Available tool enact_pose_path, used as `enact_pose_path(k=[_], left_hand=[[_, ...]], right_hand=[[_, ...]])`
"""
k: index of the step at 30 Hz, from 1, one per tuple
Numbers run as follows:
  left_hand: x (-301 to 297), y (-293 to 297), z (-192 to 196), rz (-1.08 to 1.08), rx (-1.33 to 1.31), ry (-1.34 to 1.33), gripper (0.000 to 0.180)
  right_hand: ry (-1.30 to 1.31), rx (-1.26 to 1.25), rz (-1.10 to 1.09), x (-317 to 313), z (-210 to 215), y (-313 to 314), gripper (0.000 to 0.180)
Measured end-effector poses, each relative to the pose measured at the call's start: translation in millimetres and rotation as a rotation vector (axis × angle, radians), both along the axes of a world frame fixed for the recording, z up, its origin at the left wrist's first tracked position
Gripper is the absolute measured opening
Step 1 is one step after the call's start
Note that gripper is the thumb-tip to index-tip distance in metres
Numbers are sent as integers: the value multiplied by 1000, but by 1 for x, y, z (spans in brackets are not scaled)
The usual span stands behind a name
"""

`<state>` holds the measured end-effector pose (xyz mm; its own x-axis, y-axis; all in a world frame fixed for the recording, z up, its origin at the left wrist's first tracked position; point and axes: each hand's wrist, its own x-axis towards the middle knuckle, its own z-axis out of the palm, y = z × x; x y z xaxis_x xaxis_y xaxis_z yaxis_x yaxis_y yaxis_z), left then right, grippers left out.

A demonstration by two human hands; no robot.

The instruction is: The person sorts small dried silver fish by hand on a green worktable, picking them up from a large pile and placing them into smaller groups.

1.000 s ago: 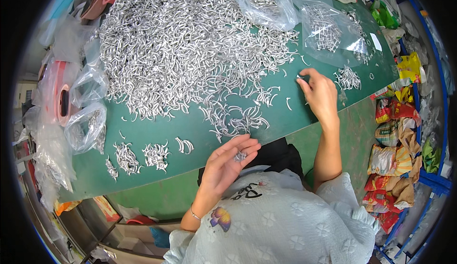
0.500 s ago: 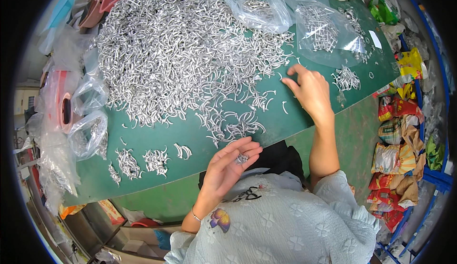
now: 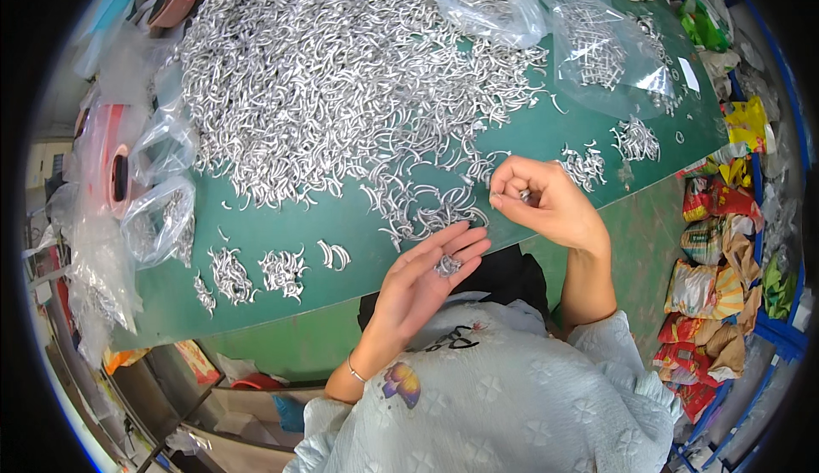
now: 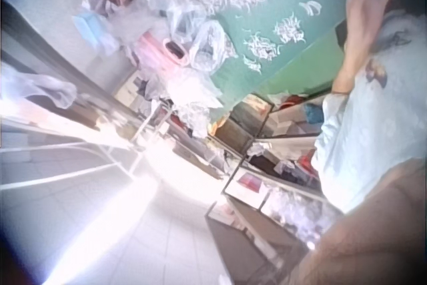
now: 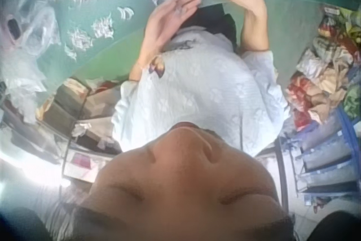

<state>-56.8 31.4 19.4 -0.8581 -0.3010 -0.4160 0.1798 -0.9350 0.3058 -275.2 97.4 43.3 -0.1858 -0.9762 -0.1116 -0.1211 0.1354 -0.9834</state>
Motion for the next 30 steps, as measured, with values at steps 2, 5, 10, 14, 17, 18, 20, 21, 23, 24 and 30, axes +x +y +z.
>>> enact_pose_path(k=[2,5,10,14,17,18,20,21,23,24,30], left_hand=[[0,-1,1,0,2,19,52],[5,-2,-2,-18,-15,56,50],[10,-1,-3,0,-22,46,50],[9,-2,-3,1,-13,55,50],[8,-1,-1,18,7,24,50],[8,-1,-2,21,8,28,51],[9,-1,-2,30,11,35,52],[9,-1,-2,37,23,37,52],[10,-1,-2,54,46,39,53],[10,-1,-2,53,48,41,53],[9,-1,-3,48,42,41,52]], right_hand=[[-447,101,70,-1,0,-2,6],[-1024,9,-2,3,-13,-8,5],[-1138,-15,-40,11,-27,-9,17],[-1184,21,-119,11,-29,-9,31],[-1187,-19,-129,13,-33,-9,37],[-1188,-45,-109,12,-34,-9,38],[-1166,-67,-113,14,-34,-10,40],[-1155,-79,-114,15,-34,-10,40],[-1096,-61,-131,15,-33,-10,41],[-1065,-52,-139,16,-33,-9,42],[-1077,-62,-174,19,-28,-11,42]])
